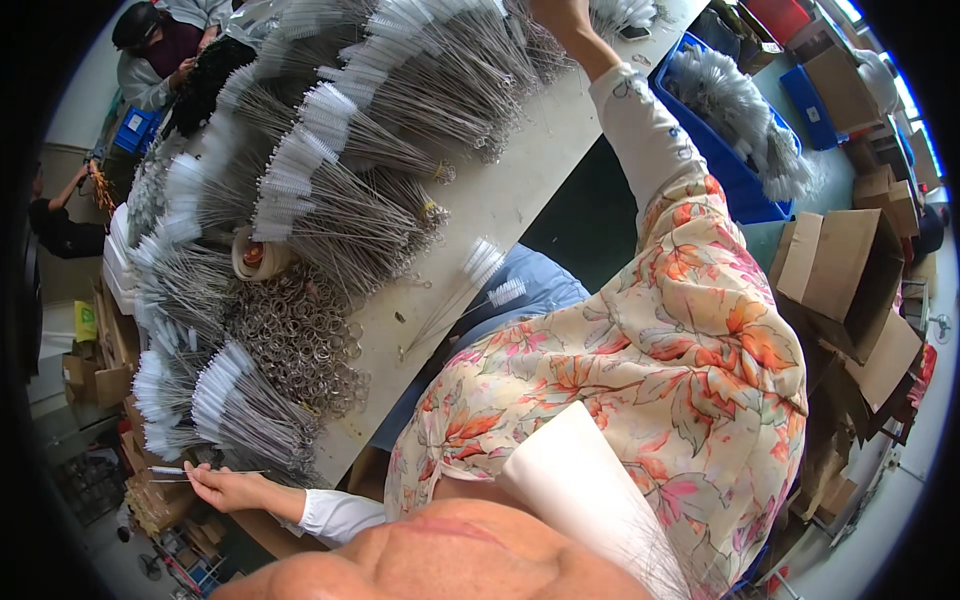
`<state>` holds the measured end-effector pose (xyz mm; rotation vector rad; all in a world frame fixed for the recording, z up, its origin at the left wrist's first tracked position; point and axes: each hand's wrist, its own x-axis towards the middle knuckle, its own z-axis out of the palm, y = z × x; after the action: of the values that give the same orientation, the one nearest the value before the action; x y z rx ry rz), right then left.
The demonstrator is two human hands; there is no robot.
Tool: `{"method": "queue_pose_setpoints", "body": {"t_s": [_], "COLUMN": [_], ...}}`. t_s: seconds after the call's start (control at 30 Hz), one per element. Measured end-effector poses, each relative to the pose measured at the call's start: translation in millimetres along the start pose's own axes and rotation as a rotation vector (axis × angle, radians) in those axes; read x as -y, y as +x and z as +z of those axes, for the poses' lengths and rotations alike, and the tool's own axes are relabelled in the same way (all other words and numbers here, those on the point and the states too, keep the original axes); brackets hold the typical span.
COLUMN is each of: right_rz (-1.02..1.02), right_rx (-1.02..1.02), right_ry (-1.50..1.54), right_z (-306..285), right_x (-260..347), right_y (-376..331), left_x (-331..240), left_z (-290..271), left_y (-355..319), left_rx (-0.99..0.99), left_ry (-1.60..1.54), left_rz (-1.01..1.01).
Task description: Assembling keychain components by attaching rings to white plastic tassels.
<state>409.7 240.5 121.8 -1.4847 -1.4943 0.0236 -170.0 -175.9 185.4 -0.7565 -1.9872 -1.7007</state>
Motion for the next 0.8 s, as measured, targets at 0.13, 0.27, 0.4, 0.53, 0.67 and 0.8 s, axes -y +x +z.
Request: {"method": "queue_pose_setpoints", "body": {"t_s": [0.13,0.27,0.4,0.53,0.67,0.8], "right_rz": [0.118,0.346,-0.017,-0.031,-0.126,0.199], "right_rx": [-0.163,0.343,0.279,0.23,-0.087,0.961], "right_ry": [0.331,0.41,-0.414,-0.369,0.019,1.863], "right_z": [-41.3,-13.5,-2.6,-9.6,2.1,-37.3], "right_x": [85.6,55.3,54.8,44.3,-8.0,161.4], "right_y": [35.3,54.7,44.0,60.2,118.9,29.2], "left_x": [-15.3,-28.5,-27.6,-27.2,-34.4,-67.7], "left_z": [-9.3,-19.1,-16.3,-11.7,2.2,30.4], "left_y": [-20.4,-48.3,-75.5,-93.5,-105.4,-122.7], "left_rx": [0.025,0.067,0.208,0.282,0.361,0.639], "left_ry": [-0.148,-0.129,-0.221,-0.29,-0.424,-0.425], "left_rz": [-0.067,-0.239,-0.334,-0.397,-0.431,-0.409]}}
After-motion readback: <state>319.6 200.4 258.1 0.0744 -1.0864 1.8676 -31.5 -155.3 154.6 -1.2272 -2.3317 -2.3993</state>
